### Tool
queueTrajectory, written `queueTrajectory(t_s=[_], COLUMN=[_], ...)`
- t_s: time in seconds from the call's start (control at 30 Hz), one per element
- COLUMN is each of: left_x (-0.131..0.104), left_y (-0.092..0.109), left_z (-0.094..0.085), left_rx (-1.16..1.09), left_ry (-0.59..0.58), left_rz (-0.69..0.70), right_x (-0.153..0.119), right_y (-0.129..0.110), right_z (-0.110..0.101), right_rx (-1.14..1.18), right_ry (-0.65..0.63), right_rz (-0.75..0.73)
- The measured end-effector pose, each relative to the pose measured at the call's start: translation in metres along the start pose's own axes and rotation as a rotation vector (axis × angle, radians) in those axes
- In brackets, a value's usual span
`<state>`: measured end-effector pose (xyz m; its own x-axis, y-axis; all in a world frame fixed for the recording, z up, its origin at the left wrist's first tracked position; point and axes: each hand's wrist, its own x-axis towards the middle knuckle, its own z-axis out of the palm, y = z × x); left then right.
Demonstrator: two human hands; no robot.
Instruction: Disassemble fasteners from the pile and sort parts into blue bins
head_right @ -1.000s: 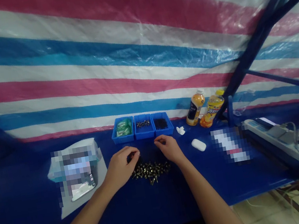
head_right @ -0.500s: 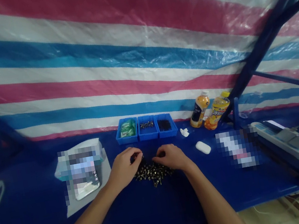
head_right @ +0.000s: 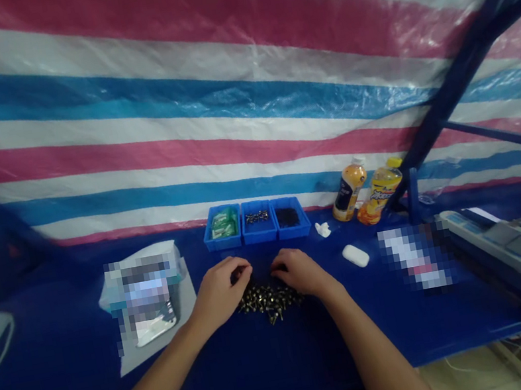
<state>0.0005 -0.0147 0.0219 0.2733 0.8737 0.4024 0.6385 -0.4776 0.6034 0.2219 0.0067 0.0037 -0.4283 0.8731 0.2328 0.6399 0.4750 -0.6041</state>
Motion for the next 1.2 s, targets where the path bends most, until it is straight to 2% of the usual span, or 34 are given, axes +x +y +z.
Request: queueTrajectory(t_s=[0.3, 0.43, 0.57, 0.87, 1.2], left_x=[0.0, 0.0, 0.0, 0.001, -0.001], left_y=[0.0, 0.001, 0.002, 0.006, 0.005], left_z=[0.002, 0.002, 0.002, 0.002, 0.002], left_rx=[-0.01, -0.013, -0.054, -0.167, -0.183], left_ry=[0.0, -0.016, -0.02, -0.013, 0.029], left_rz=[0.023, 0.009, 0.029, 0.099, 0.099], right_x=[0.004, 0.003, 0.004, 0.005, 0.002], right_y=[-0.009, -0.018, -0.026, -0.033, -0.029], right_z=[0.002, 0.002, 0.004, 0.007, 0.002], right_rx=[0.217, 0.502, 0.73, 0.701, 0.884], right_ry=[0.253, 0.176, 0.115, 0.065, -0.056], right_rz=[0.068, 0.202, 0.208, 0.203, 0.237])
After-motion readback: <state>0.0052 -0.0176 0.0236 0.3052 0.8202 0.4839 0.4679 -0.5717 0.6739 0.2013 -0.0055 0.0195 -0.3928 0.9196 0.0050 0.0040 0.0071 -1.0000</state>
